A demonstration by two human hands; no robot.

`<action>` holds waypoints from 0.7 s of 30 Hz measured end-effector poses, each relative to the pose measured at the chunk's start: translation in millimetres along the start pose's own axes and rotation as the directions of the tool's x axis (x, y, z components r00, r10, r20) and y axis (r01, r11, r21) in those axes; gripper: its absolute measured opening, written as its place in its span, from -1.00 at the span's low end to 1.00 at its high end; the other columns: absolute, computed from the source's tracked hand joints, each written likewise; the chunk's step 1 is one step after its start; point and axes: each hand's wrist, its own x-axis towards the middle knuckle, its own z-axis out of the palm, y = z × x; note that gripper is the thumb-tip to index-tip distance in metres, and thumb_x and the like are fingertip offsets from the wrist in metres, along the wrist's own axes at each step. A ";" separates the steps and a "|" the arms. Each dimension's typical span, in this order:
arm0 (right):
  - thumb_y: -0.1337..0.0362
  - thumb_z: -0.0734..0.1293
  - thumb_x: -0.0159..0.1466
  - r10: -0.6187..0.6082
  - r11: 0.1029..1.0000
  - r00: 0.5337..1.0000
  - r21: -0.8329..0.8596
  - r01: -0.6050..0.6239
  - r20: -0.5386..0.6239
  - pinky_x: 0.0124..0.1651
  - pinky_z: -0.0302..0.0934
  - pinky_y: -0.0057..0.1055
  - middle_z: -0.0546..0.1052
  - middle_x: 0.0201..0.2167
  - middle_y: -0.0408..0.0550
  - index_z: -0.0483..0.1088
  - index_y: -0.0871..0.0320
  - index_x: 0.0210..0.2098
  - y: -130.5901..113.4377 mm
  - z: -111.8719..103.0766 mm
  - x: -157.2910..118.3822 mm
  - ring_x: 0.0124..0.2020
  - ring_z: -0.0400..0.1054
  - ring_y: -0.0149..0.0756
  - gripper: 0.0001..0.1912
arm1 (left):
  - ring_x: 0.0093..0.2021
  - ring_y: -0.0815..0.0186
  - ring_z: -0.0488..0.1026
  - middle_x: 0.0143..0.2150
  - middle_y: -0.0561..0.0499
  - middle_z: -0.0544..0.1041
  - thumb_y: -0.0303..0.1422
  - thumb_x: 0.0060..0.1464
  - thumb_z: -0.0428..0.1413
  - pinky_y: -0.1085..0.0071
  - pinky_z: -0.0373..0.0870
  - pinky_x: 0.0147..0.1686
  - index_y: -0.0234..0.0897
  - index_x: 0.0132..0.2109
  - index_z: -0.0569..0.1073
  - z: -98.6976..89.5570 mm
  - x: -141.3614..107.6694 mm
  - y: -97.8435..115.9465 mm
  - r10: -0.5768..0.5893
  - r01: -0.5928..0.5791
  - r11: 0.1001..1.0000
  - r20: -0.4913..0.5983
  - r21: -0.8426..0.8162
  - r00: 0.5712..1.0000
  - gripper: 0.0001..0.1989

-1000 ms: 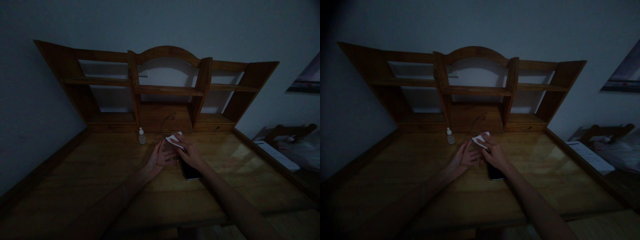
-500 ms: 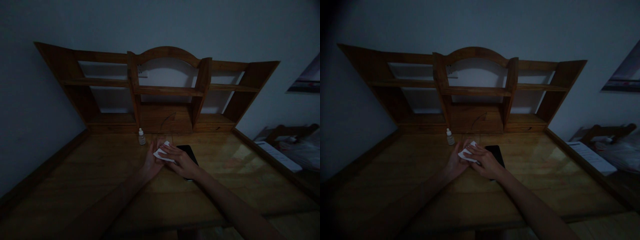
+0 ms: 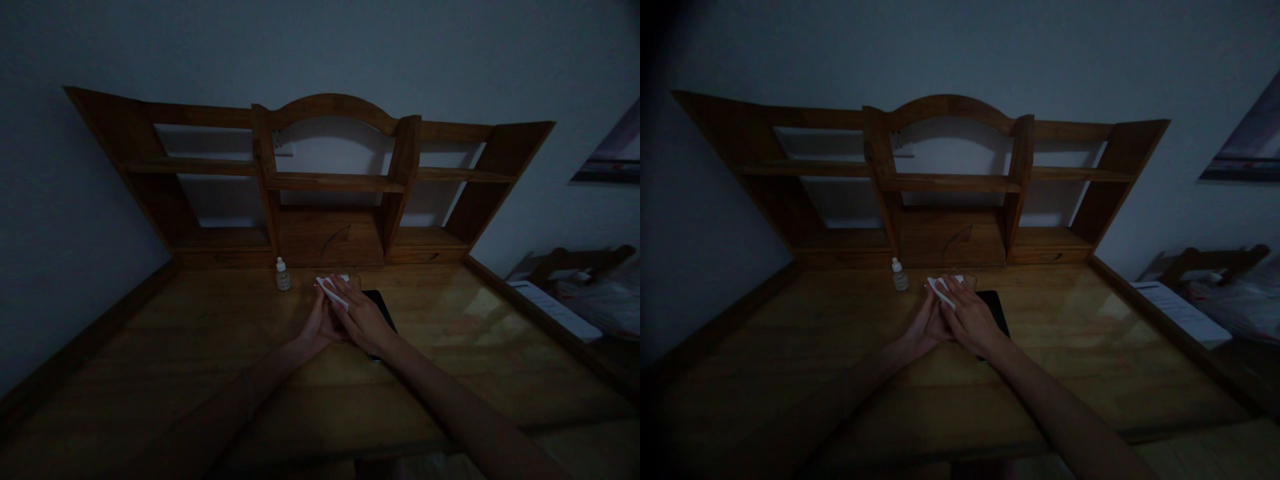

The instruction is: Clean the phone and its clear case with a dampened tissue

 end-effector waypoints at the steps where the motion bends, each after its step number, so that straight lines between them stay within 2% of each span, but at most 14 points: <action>1: 0.24 0.03 0.43 -0.004 1.000 1.000 0.002 0.004 0.004 0.39 -0.12 -0.06 0.01 0.37 -0.17 -0.11 -0.03 0.37 0.1 0.4 0.2 0.39 -0.21 -0.25 -0.47 | 0.19 0.06 0.29 0.15 -0.13 0.42 0.11 0.18 -0.19 0.14 0.34 0.05 -0.18 0.24 0.28 0.5 -0.5 0.3 0.008 -0.008 1.000 0.007 -0.005 1.000 -0.34; 5: 0.25 0.05 0.43 -0.048 0.998 0.998 0.045 0.046 0.048 0.39 -0.14 -0.07 0.03 0.36 -0.14 -0.09 0.00 0.36 -0.6 1.3 0.2 0.39 -0.19 -0.25 -0.47 | 0.16 0.11 0.33 0.10 -0.13 0.46 0.09 0.20 -0.21 0.25 0.32 0.07 -0.26 0.19 0.35 -5.6 1.5 0.9 0.101 -0.101 0.991 -0.005 -0.087 0.995 -0.34; 9: 0.26 0.07 0.42 -0.090 0.991 0.991 0.104 0.080 0.097 0.38 -0.12 -0.06 0.06 0.35 -0.12 -0.04 0.00 0.35 -2.5 -0.4 -1.3 0.38 -0.13 -0.24 -0.48 | 0.07 0.19 0.41 0.04 -0.09 0.50 0.05 0.22 -0.18 0.26 0.32 0.09 -0.22 0.17 0.35 -13.2 5.0 2.8 0.178 -0.187 0.971 -0.074 -0.150 0.981 -0.41; 14: 0.29 0.09 0.41 -0.145 0.975 0.982 0.187 0.121 0.121 0.38 -0.11 -0.07 0.14 0.32 -0.14 0.06 -0.03 0.32 -3.7 -3.2 -2.2 0.36 -0.05 -0.26 -0.51 | 0.00 0.19 0.46 0.01 -0.07 0.49 0.04 0.19 -0.12 0.18 0.36 0.04 -0.04 0.24 0.25 -13.4 2.5 7.4 0.172 -0.190 0.969 -0.122 -0.159 0.978 -0.45; 18: 0.31 0.11 0.40 -0.201 0.953 0.972 0.253 0.166 0.119 0.38 -0.13 -0.05 0.22 0.28 -0.13 0.13 -0.02 0.28 -2.8 -4.1 -1.7 0.33 0.01 -0.26 -0.53 | 0.02 0.14 0.45 0.06 -0.10 0.46 0.06 0.18 -0.11 0.14 0.36 0.03 -0.04 0.27 0.22 -13.3 -0.7 9.1 0.151 -0.165 0.974 -0.100 -0.155 0.983 -0.42; 21: 0.31 0.13 0.39 -0.222 0.939 0.969 0.292 0.182 0.108 0.38 -0.15 -0.04 0.27 0.25 -0.12 0.21 -0.02 0.24 -3.3 -6.0 -1.5 0.32 0.06 -0.26 -0.56 | 0.00 0.17 0.47 0.02 -0.10 0.49 0.01 0.22 -0.12 0.16 0.35 0.05 -0.10 0.26 0.24 -11.4 -1.8 10.3 0.163 -0.176 0.971 -0.089 -0.161 0.983 -0.45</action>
